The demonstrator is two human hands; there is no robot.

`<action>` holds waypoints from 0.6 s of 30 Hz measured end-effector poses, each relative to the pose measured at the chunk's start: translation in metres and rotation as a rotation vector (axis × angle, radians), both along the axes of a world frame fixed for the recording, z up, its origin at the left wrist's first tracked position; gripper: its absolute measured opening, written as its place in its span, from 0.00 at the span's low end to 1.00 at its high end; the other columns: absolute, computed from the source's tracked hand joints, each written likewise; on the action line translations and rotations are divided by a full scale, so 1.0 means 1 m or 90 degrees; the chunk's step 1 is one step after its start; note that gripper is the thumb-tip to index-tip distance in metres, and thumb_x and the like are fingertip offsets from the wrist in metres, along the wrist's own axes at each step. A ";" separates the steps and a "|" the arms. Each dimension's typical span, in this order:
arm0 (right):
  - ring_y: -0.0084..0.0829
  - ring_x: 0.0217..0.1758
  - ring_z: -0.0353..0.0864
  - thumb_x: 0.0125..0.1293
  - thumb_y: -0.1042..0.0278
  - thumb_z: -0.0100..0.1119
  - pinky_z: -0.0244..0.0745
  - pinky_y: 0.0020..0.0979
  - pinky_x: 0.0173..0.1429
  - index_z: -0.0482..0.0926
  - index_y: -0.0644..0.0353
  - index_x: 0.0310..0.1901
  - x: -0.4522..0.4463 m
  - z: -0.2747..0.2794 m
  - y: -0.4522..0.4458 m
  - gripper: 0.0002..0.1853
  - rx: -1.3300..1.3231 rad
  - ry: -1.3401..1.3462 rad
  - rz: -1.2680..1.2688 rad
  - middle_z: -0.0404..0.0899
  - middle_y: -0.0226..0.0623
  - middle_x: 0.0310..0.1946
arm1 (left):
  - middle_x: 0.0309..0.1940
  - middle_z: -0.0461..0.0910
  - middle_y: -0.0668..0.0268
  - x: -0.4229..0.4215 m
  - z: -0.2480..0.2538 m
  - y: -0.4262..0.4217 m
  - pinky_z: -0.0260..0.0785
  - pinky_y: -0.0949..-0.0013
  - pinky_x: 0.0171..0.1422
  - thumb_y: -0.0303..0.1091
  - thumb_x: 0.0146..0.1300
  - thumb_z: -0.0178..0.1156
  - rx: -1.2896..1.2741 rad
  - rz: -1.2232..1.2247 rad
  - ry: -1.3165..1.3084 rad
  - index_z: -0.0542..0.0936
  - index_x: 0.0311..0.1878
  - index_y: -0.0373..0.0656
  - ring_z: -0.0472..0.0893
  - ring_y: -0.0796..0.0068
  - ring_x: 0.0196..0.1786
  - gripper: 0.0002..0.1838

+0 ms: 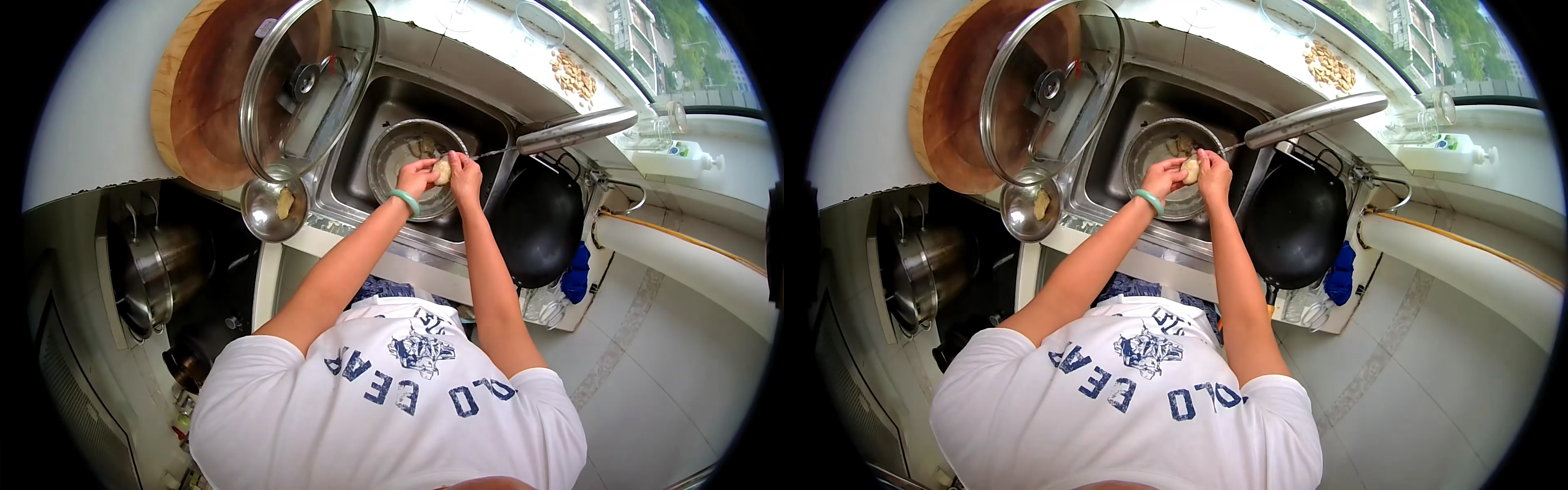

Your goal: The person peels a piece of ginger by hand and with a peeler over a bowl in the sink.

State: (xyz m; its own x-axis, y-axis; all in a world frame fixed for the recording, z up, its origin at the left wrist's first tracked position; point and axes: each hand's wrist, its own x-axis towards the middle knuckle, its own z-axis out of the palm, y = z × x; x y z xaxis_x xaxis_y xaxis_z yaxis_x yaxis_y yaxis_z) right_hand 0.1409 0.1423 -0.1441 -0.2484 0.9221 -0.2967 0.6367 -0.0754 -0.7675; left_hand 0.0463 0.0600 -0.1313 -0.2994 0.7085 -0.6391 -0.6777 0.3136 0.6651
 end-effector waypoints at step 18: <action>0.13 0.19 0.65 0.59 0.68 0.60 0.59 0.16 0.23 0.81 0.63 0.35 0.000 0.006 -0.014 0.08 -0.240 0.428 -0.030 0.75 0.24 0.21 | 0.43 0.77 0.58 -0.007 -0.002 -0.004 0.76 0.68 0.45 0.22 0.60 0.53 0.032 0.061 -0.053 0.74 0.50 0.34 0.79 0.70 0.42 0.14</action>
State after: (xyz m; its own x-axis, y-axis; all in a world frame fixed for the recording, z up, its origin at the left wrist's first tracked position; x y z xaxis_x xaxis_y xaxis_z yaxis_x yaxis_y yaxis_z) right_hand 0.1406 0.1287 -0.1384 -0.4498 0.8023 -0.3923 0.0323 -0.4244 -0.9049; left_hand 0.0398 0.0559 -0.1335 -0.3147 0.7113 -0.6286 -0.7563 0.2122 0.6188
